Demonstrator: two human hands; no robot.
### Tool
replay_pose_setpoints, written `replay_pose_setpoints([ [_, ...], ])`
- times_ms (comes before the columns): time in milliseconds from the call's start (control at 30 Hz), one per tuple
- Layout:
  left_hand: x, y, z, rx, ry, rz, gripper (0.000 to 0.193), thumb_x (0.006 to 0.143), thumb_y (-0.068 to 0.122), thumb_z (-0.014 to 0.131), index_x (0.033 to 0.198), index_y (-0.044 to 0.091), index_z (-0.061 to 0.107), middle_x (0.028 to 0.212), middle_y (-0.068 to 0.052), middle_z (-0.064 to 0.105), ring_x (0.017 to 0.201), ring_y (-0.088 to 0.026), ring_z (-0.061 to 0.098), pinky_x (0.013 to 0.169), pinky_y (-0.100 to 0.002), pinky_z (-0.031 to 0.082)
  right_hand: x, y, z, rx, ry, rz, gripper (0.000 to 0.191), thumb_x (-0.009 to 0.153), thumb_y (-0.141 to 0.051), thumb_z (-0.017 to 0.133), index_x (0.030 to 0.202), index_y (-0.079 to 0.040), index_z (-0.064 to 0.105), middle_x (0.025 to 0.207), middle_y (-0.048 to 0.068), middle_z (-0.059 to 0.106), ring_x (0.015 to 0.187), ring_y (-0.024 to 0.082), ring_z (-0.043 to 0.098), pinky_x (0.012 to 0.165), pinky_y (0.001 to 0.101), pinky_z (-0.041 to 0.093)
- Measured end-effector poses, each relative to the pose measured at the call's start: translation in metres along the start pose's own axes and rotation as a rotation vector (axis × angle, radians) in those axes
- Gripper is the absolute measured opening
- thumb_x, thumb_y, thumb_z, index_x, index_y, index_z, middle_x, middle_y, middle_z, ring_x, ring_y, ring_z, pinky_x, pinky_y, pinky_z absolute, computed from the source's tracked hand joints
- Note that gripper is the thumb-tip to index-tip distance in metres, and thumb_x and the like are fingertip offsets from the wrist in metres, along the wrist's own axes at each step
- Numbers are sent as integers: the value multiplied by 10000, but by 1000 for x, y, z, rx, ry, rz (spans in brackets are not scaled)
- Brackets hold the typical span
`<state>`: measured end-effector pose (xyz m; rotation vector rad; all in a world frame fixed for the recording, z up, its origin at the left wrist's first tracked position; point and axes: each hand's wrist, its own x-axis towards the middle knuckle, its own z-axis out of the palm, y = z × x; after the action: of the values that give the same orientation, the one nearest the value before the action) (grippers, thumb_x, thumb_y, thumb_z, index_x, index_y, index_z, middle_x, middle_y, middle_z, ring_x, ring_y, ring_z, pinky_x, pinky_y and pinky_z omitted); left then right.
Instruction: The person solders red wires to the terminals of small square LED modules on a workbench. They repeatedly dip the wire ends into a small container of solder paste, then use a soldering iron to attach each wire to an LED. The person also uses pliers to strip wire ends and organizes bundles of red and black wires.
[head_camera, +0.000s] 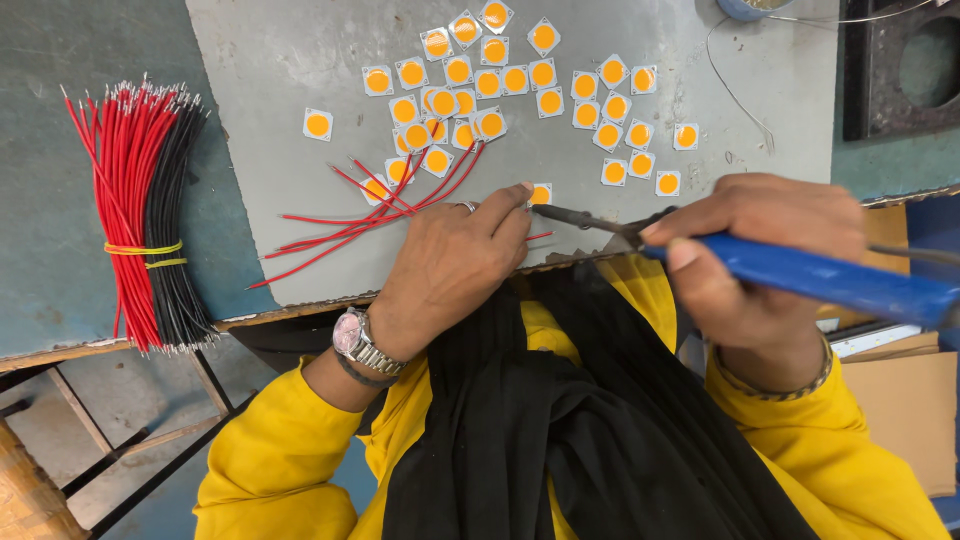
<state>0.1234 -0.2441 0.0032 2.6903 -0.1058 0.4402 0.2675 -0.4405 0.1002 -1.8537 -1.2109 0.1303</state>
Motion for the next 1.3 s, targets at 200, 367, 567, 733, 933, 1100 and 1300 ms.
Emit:
replay_pose_setpoints([
  [200,0,-1,-1,-9,-5,11,110,872,102,682,932,28,628,1204,-98,688,654,-244,634,603,-389,507,-15,11,-6,8,117,91,319,983,-260,680,892,44,709,712,99,657,521,126,565,517,213,396],
  [367,-1,-1,1,-5,-10,1,114,873,109,690,928,33,625,1210,-94,689,645,-243,631,598,-386,508,-20,18,-4,-16,133,72,325,979,-257,693,888,55,711,725,121,672,527,125,572,519,206,406],
  [567,-2,-3,2,-115,23,-36,187,875,138,725,1004,29,645,1233,-90,688,710,-255,639,641,-399,519,-30,29,1,217,353,225,306,1086,-246,683,1163,50,670,992,107,717,759,156,718,674,234,589],
  [733,-2,-3,-2,-286,191,-170,223,930,110,737,1129,52,655,1252,-94,661,968,-300,693,782,-397,551,-42,50,23,294,204,250,213,1129,-116,620,1285,21,573,1229,166,707,1092,227,749,931,314,642],
  [933,3,-1,-9,-350,236,-218,147,970,69,736,1108,37,694,1288,-124,660,990,-303,690,842,-394,551,-41,62,45,-203,117,43,357,931,80,669,1248,-34,551,1205,158,730,1131,352,700,1003,400,575],
  [1100,5,4,-12,-263,362,-151,210,905,34,700,1114,20,686,1189,-200,618,983,-378,655,773,-398,537,-32,68,50,-356,94,-55,487,849,117,708,1258,-86,537,1223,97,718,1050,299,695,1127,508,490],
  [1300,4,9,-5,-366,98,-210,285,972,63,732,1246,-12,711,810,-120,629,696,-297,632,623,-424,494,-35,60,53,-147,26,6,498,870,48,797,1267,-88,529,1300,122,712,1021,279,676,979,363,517],
])
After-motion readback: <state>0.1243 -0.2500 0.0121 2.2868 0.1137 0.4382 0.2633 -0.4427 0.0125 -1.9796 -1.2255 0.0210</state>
